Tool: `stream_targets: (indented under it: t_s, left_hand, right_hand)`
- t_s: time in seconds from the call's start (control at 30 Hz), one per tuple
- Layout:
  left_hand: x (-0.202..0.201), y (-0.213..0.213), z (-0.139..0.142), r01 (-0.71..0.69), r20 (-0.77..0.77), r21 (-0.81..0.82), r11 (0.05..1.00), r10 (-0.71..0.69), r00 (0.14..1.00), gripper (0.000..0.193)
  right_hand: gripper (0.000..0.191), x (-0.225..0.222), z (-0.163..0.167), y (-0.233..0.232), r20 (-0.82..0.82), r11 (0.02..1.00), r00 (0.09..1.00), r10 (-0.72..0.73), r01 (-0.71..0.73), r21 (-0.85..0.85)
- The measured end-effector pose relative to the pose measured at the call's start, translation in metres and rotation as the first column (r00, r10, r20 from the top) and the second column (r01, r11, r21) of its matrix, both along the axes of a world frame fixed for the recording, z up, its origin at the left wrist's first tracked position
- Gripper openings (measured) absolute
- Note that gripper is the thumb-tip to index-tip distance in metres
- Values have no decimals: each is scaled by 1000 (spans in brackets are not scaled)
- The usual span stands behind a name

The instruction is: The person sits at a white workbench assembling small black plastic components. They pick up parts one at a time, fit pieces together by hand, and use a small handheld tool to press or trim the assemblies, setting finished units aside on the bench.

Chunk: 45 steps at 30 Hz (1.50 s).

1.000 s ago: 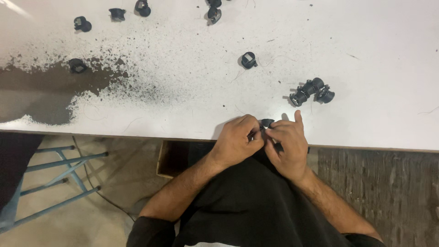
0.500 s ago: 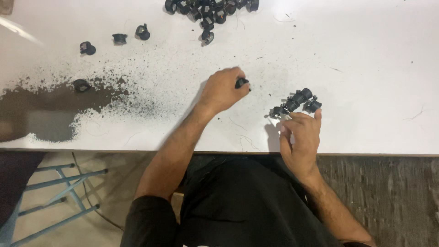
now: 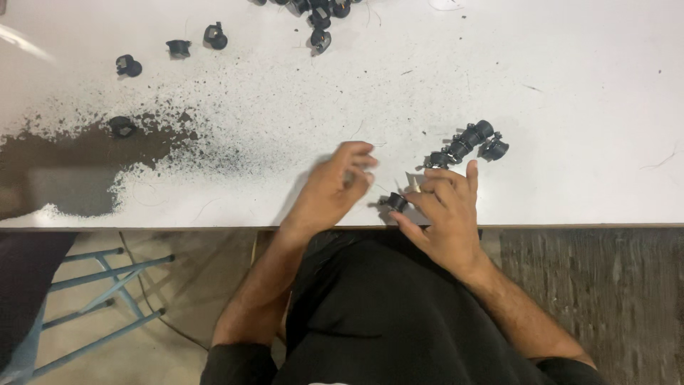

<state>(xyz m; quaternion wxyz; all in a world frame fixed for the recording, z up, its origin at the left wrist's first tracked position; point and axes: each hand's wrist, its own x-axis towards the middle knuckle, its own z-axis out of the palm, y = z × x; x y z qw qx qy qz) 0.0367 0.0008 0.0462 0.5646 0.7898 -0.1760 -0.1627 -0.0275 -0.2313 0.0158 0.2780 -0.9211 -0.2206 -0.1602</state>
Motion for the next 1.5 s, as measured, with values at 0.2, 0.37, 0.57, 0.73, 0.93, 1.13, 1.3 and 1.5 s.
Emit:
stream_targets:
  t_s: [0.2, 0.37, 0.57, 0.73, 0.93, 1.13, 1.3, 1.5]
  left_hand:
    - [-60, 4, 32, -66, 682, 199, 978, -90, 726, 40]
    - [-46, -24, 2, -228, 784, 449, 864, -259, 565, 45]
    - [-47, -19, -32, -272, 855, 347, 898, -184, 485, 17]
    - [-58, -22, -40, -332, 803, 365, 870, -114, 584, 20]
    - [-62, -34, -43, -347, 771, 217, 912, 58, 634, 25]
    - [-63, -33, -48, -368, 766, 163, 915, 117, 632, 19]
    - [-64, -33, -50, -363, 735, 116, 924, 166, 658, 18]
    - [-61, -30, -51, -325, 774, 175, 929, 75, 628, 14]
  right_hand:
    - [39, -4, -11, -5, 38, 998, 998, -59, 59, -19]
    - [40, -2, -12, -1, 45, 995, 995, -84, 86, -49]
    - [39, -3, -11, 4, 81, 993, 990, -113, 114, -16]
    - [37, -3, -12, 5, 79, 990, 987, -138, 141, -24]
    - [26, -18, -19, -6, 157, 985, 985, -66, 39, 169]
    - [32, -20, -32, 3, 112, 958, 993, 39, -69, 278]
    - [31, -17, -27, 8, 93, 966, 995, 42, -64, 252]
    - [29, -15, -24, 11, 74, 966, 997, 22, -40, 255]
